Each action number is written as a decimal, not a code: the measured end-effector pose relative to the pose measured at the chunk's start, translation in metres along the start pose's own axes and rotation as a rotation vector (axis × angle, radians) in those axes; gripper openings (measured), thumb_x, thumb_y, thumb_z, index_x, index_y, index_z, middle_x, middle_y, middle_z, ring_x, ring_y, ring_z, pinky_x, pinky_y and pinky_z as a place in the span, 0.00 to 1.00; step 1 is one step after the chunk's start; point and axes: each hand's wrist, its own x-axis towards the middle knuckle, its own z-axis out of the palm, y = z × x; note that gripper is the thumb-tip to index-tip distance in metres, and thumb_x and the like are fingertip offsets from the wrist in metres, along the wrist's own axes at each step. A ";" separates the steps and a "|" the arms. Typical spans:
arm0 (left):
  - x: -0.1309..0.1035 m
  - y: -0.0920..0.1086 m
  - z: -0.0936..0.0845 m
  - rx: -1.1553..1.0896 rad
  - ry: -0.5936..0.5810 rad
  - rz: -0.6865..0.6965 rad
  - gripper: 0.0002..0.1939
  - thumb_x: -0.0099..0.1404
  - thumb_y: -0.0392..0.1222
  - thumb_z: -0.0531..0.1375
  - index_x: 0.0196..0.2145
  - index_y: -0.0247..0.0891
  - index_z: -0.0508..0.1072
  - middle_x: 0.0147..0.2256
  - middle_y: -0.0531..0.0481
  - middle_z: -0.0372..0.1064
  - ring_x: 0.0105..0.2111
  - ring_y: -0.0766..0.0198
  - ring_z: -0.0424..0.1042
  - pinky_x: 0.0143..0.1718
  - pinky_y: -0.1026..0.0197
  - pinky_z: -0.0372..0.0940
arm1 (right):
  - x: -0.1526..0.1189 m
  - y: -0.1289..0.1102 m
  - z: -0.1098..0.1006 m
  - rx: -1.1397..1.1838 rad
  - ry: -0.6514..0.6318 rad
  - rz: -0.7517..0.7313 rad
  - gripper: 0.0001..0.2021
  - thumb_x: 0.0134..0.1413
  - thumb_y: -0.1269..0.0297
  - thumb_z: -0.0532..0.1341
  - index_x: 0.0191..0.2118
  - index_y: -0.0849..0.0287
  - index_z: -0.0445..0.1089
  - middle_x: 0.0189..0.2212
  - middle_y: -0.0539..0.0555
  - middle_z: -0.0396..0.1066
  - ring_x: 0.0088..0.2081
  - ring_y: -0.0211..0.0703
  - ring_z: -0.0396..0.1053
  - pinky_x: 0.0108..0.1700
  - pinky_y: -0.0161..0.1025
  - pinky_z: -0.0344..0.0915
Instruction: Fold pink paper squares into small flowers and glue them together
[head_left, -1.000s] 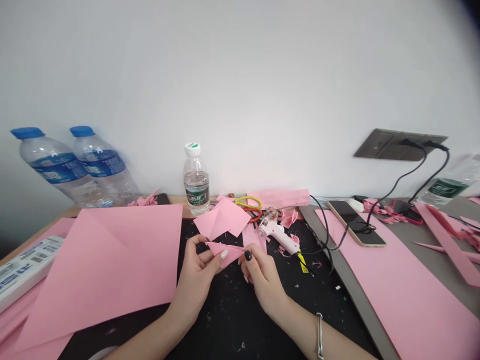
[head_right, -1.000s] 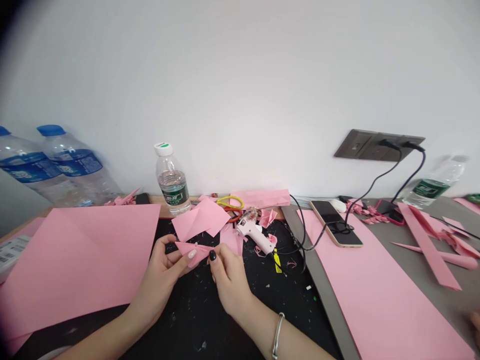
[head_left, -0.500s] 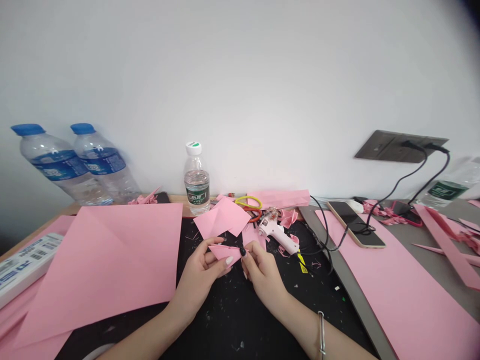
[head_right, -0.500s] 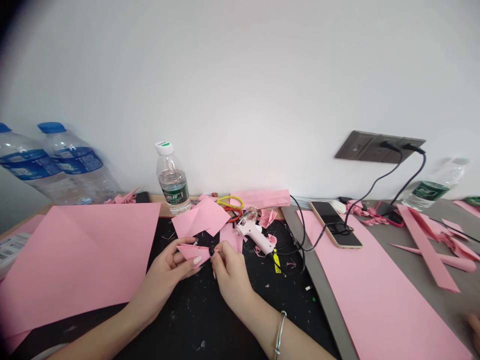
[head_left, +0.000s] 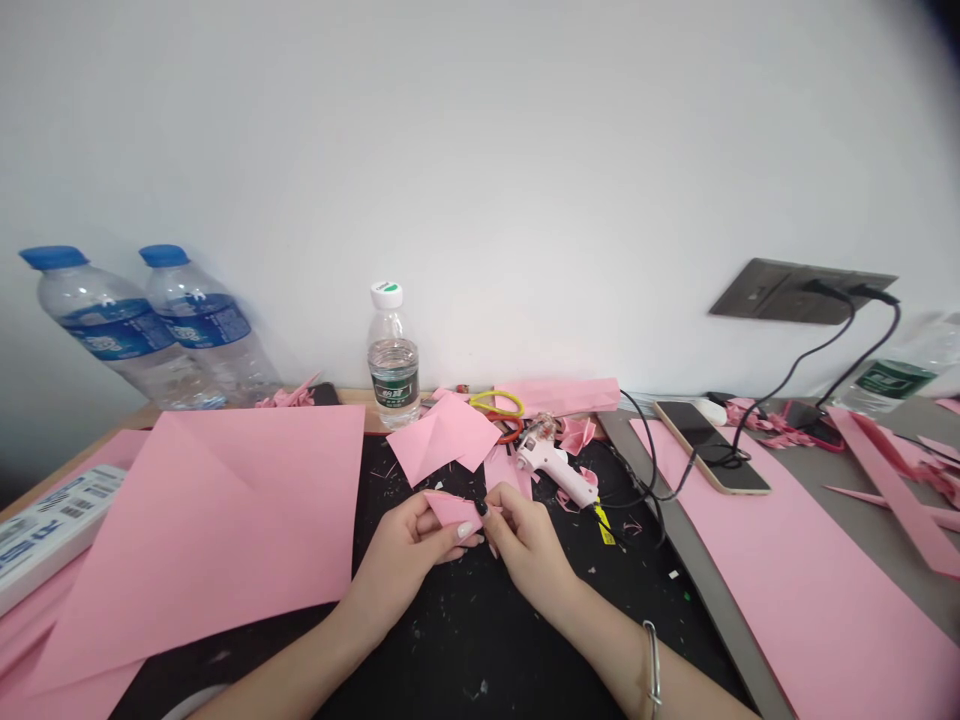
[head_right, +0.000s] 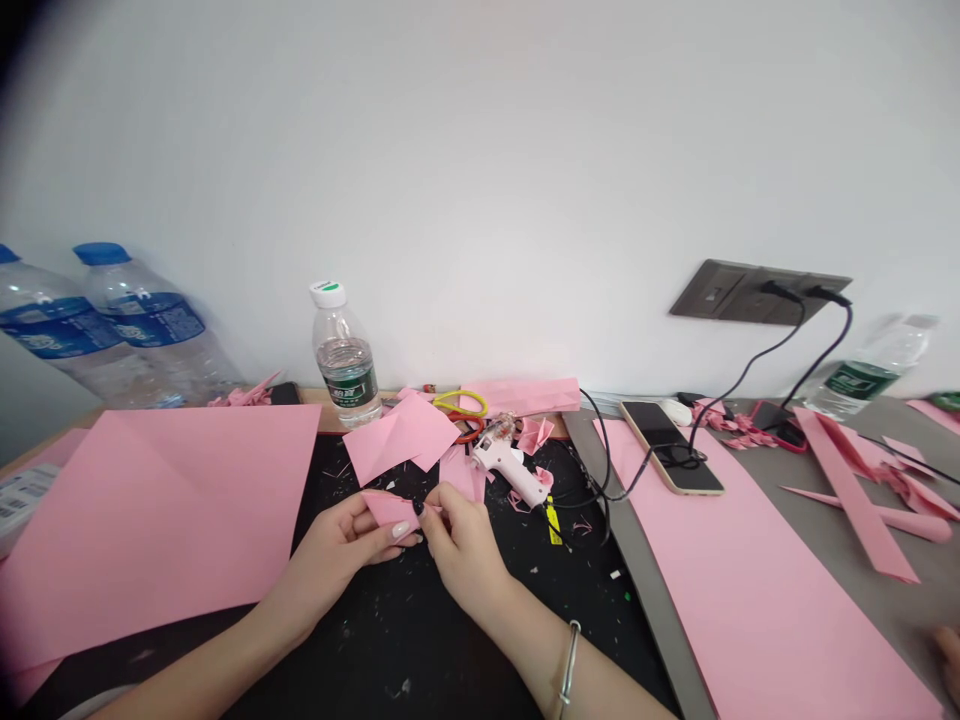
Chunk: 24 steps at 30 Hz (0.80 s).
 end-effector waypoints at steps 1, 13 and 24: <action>0.000 0.000 0.000 0.003 -0.007 -0.005 0.12 0.55 0.42 0.64 0.37 0.36 0.73 0.36 0.46 0.78 0.38 0.58 0.77 0.37 0.63 0.69 | 0.000 0.000 0.000 0.000 0.006 -0.001 0.10 0.58 0.68 0.50 0.25 0.57 0.56 0.15 0.44 0.55 0.18 0.35 0.53 0.22 0.32 0.50; 0.002 -0.001 0.000 0.146 -0.111 0.098 0.09 0.56 0.38 0.62 0.36 0.37 0.68 0.28 0.51 0.75 0.25 0.65 0.73 0.25 0.67 0.64 | 0.000 -0.002 -0.004 -0.016 -0.045 -0.044 0.05 0.55 0.67 0.56 0.29 0.59 0.62 0.20 0.44 0.57 0.21 0.33 0.53 0.23 0.31 0.50; 0.001 0.001 -0.004 0.164 0.050 0.177 0.08 0.56 0.41 0.62 0.35 0.38 0.71 0.31 0.50 0.76 0.32 0.60 0.74 0.35 0.62 0.67 | -0.001 0.003 0.004 0.376 -0.100 0.119 0.11 0.59 0.58 0.53 0.29 0.57 0.55 0.16 0.46 0.66 0.12 0.32 0.57 0.15 0.29 0.51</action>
